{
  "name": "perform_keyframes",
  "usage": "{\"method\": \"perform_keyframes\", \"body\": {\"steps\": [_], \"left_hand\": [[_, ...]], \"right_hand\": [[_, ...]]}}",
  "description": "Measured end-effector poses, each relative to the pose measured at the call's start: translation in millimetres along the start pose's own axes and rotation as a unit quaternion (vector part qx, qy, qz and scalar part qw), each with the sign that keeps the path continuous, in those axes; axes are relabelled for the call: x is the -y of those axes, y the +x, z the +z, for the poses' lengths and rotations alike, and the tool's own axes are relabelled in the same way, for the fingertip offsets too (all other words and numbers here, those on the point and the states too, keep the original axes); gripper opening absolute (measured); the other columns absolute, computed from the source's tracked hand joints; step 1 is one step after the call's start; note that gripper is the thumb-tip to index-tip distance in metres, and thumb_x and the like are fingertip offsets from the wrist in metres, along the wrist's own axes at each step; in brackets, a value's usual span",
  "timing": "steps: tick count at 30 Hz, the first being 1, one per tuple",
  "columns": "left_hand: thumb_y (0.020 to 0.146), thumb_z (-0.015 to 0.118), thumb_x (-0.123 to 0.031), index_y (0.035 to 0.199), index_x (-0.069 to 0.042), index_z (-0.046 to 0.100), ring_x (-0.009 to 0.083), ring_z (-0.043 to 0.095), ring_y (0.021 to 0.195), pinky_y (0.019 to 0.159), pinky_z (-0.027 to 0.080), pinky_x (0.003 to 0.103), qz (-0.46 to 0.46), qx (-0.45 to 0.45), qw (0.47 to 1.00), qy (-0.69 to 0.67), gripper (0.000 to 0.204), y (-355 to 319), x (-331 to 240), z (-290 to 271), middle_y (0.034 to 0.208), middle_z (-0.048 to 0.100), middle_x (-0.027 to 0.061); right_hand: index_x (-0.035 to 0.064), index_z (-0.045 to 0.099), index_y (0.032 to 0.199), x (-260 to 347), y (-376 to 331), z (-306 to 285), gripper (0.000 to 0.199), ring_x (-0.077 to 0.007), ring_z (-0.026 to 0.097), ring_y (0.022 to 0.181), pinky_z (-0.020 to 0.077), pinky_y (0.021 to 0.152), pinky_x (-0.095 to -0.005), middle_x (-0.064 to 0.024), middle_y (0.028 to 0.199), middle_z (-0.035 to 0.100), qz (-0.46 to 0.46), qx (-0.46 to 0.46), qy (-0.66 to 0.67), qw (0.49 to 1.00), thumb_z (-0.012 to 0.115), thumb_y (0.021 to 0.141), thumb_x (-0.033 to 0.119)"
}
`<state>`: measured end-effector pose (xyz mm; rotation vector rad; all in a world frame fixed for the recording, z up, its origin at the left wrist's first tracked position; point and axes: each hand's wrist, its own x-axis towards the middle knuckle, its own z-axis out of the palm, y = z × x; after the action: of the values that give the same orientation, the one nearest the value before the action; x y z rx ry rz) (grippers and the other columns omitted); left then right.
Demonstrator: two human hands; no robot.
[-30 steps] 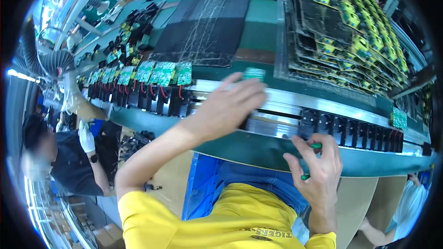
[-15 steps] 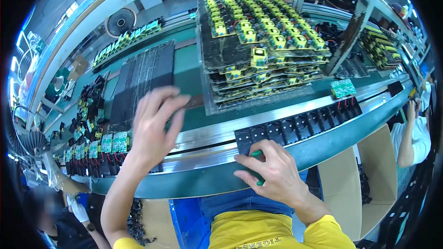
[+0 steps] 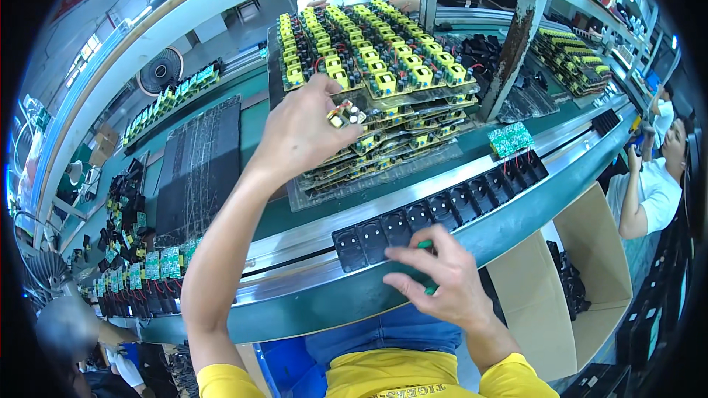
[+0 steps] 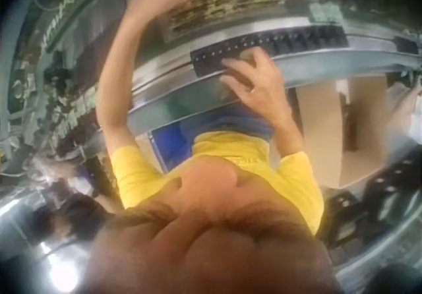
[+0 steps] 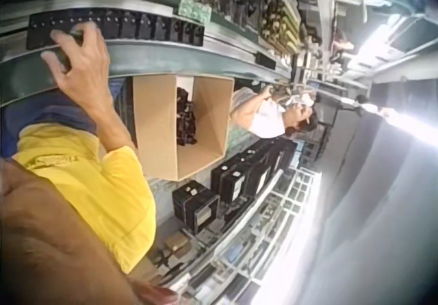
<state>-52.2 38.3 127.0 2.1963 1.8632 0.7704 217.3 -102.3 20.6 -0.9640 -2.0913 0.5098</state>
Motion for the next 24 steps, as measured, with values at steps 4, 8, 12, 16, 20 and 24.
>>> {"method": "perform_keyframes", "body": {"steps": [4, 8, 12, 16, 20, 24], "left_hand": [[0.084, 0.084, -0.006, 0.124, -0.001, 0.072, 0.0217, 0.071, 0.091, 0.083, 0.058, 0.033, 0.049, 0.063, 0.978, -0.195, 0.042, -61.3, -12.4, -8.4, 0.108, 0.079, 0.0102], [0.085, 0.083, -0.002, 0.143, 0.001, 0.064, 0.0266, 0.072, 0.098, 0.088, 0.059, 0.037, 0.068, 0.123, 0.969, -0.204, 0.061, -104.2, -26.8, -11.5, 0.118, 0.076, 0.0156], [0.086, 0.081, -0.001, 0.161, -0.001, 0.049, 0.0292, 0.073, 0.102, 0.090, 0.059, 0.041, 0.033, 0.143, 0.945, -0.291, 0.082, -122.9, -25.8, -7.0, 0.119, 0.075, 0.0168], [0.084, 0.080, 0.004, 0.174, -0.004, 0.031, 0.0268, 0.071, 0.101, 0.090, 0.059, 0.039, 0.044, 0.149, 0.945, -0.286, 0.104, -130.2, -29.6, -4.0, 0.116, 0.074, 0.0154], [0.083, 0.081, 0.007, 0.179, -0.005, 0.023, 0.0231, 0.068, 0.097, 0.088, 0.059, 0.036, 0.061, 0.140, 0.959, -0.239, 0.113, -135.0, -34.2, 0.6, 0.112, 0.072, 0.0138], [0.086, 0.082, 0.004, 0.170, -0.002, 0.037, 0.0221, 0.068, 0.094, 0.084, 0.058, 0.034, 0.050, 0.106, 0.972, -0.205, 0.095, -140.2, -30.4, 7.3, 0.111, 0.071, 0.0147]], "right_hand": [[0.0089, 0.083, 0.138, -0.3, 27.6, -10.5, 0.059, -0.0179, 0.061, 0.095, 0.0519, 0.083, -0.0301, -0.0072, 0.116, 0.064, 0.070, -0.075, 0.160, 0.982, 0.100, 0.082, 0.012], [0.0094, 0.083, 0.139, 1.8, 62.0, -9.1, 0.063, -0.0183, 0.059, 0.100, 0.0496, 0.087, -0.0307, -0.0064, 0.117, 0.064, -0.006, -0.070, 0.204, 0.976, 0.102, 0.079, 0.014], [0.0101, 0.085, 0.134, -4.5, 78.0, -7.2, 0.057, -0.0180, 0.058, 0.099, 0.0487, 0.085, -0.0309, -0.0058, 0.117, 0.064, -0.069, -0.022, 0.222, 0.972, 0.101, 0.079, 0.012], [0.0106, 0.087, 0.127, -3.8, 89.3, -4.2, 0.050, -0.0182, 0.058, 0.099, 0.0480, 0.084, -0.0312, -0.0061, 0.117, 0.064, -0.087, 0.039, 0.209, 0.973, 0.100, 0.080, 0.011], [0.0097, 0.087, 0.120, 3.1, 90.6, -1.7, 0.041, -0.0188, 0.057, 0.100, 0.0475, 0.084, -0.0313, -0.0073, 0.117, 0.063, -0.092, 0.073, 0.171, 0.978, 0.098, 0.081, 0.009], [0.0063, 0.085, 0.112, 13.7, 79.7, 3.8, 0.029, -0.0196, 0.057, 0.101, 0.0471, 0.085, -0.0307, -0.0092, 0.118, 0.063, -0.113, 0.044, 0.112, 0.986, 0.096, 0.084, 0.007]]}}
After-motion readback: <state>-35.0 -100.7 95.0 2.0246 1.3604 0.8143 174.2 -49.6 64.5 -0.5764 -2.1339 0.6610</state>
